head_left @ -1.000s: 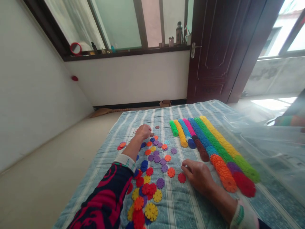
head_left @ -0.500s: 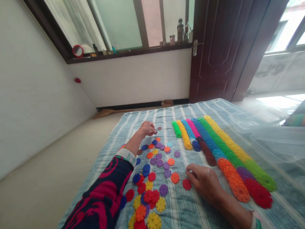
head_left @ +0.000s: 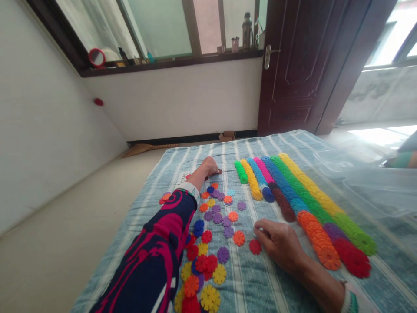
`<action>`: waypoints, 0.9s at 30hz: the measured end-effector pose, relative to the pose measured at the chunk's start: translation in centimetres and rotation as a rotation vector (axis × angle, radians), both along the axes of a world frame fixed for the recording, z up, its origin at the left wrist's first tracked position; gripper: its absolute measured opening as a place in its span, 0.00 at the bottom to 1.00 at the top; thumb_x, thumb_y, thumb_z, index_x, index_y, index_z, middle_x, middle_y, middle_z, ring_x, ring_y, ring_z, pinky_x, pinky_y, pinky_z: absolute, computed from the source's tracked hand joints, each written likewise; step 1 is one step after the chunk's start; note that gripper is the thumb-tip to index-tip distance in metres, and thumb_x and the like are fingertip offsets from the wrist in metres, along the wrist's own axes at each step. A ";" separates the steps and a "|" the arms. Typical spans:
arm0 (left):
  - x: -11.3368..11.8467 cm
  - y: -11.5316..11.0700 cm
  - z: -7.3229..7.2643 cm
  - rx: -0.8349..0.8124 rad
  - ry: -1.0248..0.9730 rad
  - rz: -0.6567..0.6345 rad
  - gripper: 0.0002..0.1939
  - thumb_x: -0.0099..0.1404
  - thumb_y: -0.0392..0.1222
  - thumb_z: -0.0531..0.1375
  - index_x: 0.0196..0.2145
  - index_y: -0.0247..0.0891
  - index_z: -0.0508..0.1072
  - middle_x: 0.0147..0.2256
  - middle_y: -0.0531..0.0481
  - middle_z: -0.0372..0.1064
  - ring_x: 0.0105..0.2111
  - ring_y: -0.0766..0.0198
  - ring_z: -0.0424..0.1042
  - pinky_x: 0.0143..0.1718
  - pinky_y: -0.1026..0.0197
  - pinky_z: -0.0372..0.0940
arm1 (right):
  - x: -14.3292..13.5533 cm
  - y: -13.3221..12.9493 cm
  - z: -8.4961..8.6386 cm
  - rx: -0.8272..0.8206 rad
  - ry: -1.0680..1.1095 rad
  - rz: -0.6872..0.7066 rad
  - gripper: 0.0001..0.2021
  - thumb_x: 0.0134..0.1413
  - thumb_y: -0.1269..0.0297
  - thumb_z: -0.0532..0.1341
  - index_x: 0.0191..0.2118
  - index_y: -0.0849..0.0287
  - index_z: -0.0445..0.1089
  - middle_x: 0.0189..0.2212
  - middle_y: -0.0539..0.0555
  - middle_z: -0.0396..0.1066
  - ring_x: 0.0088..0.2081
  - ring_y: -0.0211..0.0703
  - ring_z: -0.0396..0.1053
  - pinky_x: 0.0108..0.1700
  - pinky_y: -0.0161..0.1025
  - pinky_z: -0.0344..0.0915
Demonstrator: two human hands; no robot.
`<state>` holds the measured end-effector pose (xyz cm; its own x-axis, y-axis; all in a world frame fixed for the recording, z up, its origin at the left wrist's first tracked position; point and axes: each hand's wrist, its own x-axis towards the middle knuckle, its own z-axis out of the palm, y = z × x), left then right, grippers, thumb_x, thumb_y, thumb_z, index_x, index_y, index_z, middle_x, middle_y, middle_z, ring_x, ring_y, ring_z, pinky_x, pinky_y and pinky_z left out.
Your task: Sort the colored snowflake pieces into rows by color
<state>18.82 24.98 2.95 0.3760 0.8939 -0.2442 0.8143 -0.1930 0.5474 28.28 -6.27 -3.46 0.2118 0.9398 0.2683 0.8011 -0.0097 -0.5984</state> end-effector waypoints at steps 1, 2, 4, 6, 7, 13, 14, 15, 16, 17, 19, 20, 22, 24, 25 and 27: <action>-0.1 -0.3 0.2 0.001 0.000 0.013 0.08 0.47 0.32 0.68 0.21 0.34 0.71 0.14 0.55 0.63 0.23 0.64 0.70 0.22 0.67 0.59 | 0.0 0.0 0.1 0.000 0.006 0.002 0.11 0.57 0.64 0.53 0.28 0.55 0.71 0.23 0.50 0.73 0.24 0.38 0.67 0.29 0.34 0.54; -0.4 -0.6 0.4 0.003 -0.004 0.025 0.07 0.48 0.31 0.67 0.22 0.34 0.71 0.14 0.55 0.63 0.23 0.65 0.70 0.23 0.67 0.59 | 0.1 0.0 0.1 0.000 0.009 0.006 0.11 0.57 0.64 0.53 0.28 0.55 0.71 0.23 0.50 0.73 0.24 0.38 0.67 0.29 0.34 0.54; -1.4 -1.0 1.2 0.003 -0.013 0.040 0.06 0.49 0.30 0.66 0.23 0.34 0.71 0.16 0.55 0.65 0.23 0.67 0.71 0.23 0.68 0.60 | 0.1 0.0 0.0 0.001 0.007 0.009 0.11 0.57 0.64 0.53 0.28 0.55 0.71 0.23 0.50 0.73 0.24 0.38 0.67 0.28 0.34 0.54; -3.0 -1.1 2.1 -0.003 -0.015 0.048 0.05 0.50 0.29 0.65 0.25 0.33 0.72 0.17 0.55 0.66 0.23 0.67 0.71 0.24 0.69 0.61 | 0.1 0.0 -0.3 0.005 -0.003 0.006 0.12 0.57 0.64 0.53 0.27 0.55 0.71 0.23 0.50 0.73 0.24 0.39 0.67 0.28 0.34 0.54; -3.8 -1.1 2.5 -0.008 -0.011 0.050 0.05 0.50 0.28 0.65 0.25 0.33 0.72 0.17 0.54 0.66 0.22 0.67 0.70 0.24 0.68 0.62 | 0.1 0.0 -0.4 0.008 -0.008 0.002 0.12 0.57 0.64 0.53 0.27 0.55 0.71 0.23 0.50 0.73 0.24 0.39 0.67 0.28 0.34 0.54; -7.1 -1.1 2.7 -0.033 0.041 0.027 0.08 0.46 0.29 0.67 0.27 0.33 0.75 0.18 0.54 0.68 0.21 0.68 0.70 0.25 0.67 0.64 | -0.1 0.0 -0.7 0.002 -0.029 -0.014 0.10 0.57 0.64 0.54 0.28 0.54 0.70 0.22 0.49 0.72 0.25 0.40 0.68 0.29 0.35 0.53; -7.1 -1.1 2.4 -0.035 0.052 0.016 0.09 0.45 0.29 0.67 0.28 0.34 0.76 0.18 0.54 0.69 0.21 0.68 0.70 0.25 0.67 0.64 | -0.1 0.0 -0.7 0.000 -0.030 -0.011 0.10 0.57 0.64 0.54 0.28 0.54 0.70 0.22 0.49 0.72 0.25 0.40 0.68 0.29 0.35 0.53; -7.0 -1.1 2.0 -0.036 0.065 0.007 0.11 0.45 0.28 0.67 0.29 0.35 0.76 0.19 0.55 0.69 0.20 0.68 0.70 0.25 0.67 0.64 | -0.1 0.0 -0.6 -0.001 -0.028 -0.007 0.10 0.57 0.64 0.54 0.28 0.54 0.70 0.23 0.49 0.72 0.25 0.40 0.68 0.29 0.35 0.53; -6.8 -1.0 1.7 -0.035 0.079 -0.001 0.13 0.44 0.28 0.67 0.31 0.36 0.77 0.19 0.55 0.69 0.20 0.68 0.69 0.24 0.67 0.63 | -0.1 0.0 -0.6 -0.002 -0.026 -0.004 0.11 0.58 0.64 0.54 0.28 0.54 0.70 0.23 0.49 0.73 0.25 0.40 0.68 0.29 0.35 0.53; -6.6 -0.8 1.3 -0.036 0.095 -0.007 0.15 0.44 0.27 0.67 0.32 0.36 0.77 0.18 0.55 0.69 0.19 0.68 0.69 0.24 0.67 0.63 | -0.1 0.0 -0.5 -0.003 -0.024 -0.005 0.11 0.58 0.64 0.54 0.28 0.54 0.70 0.23 0.49 0.73 0.25 0.40 0.68 0.29 0.35 0.53; -6.3 -0.4 0.9 -0.043 0.130 -0.015 0.15 0.43 0.26 0.66 0.31 0.36 0.77 0.18 0.55 0.69 0.18 0.67 0.68 0.24 0.65 0.63 | -0.1 0.0 -0.5 -0.005 -0.023 -0.007 0.11 0.58 0.65 0.54 0.28 0.54 0.70 0.23 0.49 0.73 0.25 0.39 0.67 0.29 0.35 0.53; -6.4 -0.1 0.7 -0.051 0.146 -0.018 0.14 0.42 0.26 0.66 0.30 0.36 0.77 0.18 0.54 0.69 0.18 0.67 0.67 0.24 0.64 0.64 | -0.1 0.0 -0.5 -0.003 -0.025 -0.008 0.11 0.58 0.65 0.54 0.28 0.55 0.70 0.23 0.49 0.73 0.25 0.39 0.67 0.29 0.34 0.53; -6.7 0.3 0.7 -0.068 0.175 -0.024 0.11 0.41 0.26 0.67 0.26 0.35 0.76 0.18 0.52 0.69 0.17 0.65 0.67 0.24 0.62 0.65 | -0.1 0.0 -0.4 0.004 -0.029 -0.008 0.11 0.58 0.65 0.54 0.27 0.55 0.70 0.23 0.49 0.72 0.24 0.39 0.67 0.29 0.34 0.53; -7.2 0.5 0.9 -0.078 0.198 -0.025 0.09 0.40 0.28 0.68 0.22 0.34 0.74 0.16 0.51 0.68 0.17 0.63 0.68 0.24 0.60 0.65 | -0.1 0.0 -0.4 0.013 -0.029 -0.007 0.11 0.57 0.66 0.54 0.26 0.55 0.70 0.22 0.49 0.72 0.24 0.39 0.66 0.29 0.34 0.52; -7.4 0.5 1.0 -0.078 0.203 -0.025 0.09 0.40 0.29 0.68 0.21 0.34 0.74 0.15 0.51 0.67 0.17 0.62 0.68 0.24 0.59 0.65 | -0.2 0.0 -0.4 0.016 -0.028 -0.006 0.11 0.57 0.66 0.54 0.26 0.55 0.70 0.22 0.49 0.72 0.24 0.38 0.66 0.28 0.34 0.52; -7.7 0.3 1.2 -0.060 0.187 -0.030 0.09 0.40 0.32 0.69 0.21 0.35 0.74 0.15 0.51 0.67 0.17 0.61 0.69 0.24 0.60 0.66 | -0.2 0.1 -0.3 0.021 -0.029 -0.002 0.11 0.57 0.66 0.54 0.26 0.55 0.70 0.22 0.49 0.71 0.24 0.38 0.66 0.28 0.34 0.52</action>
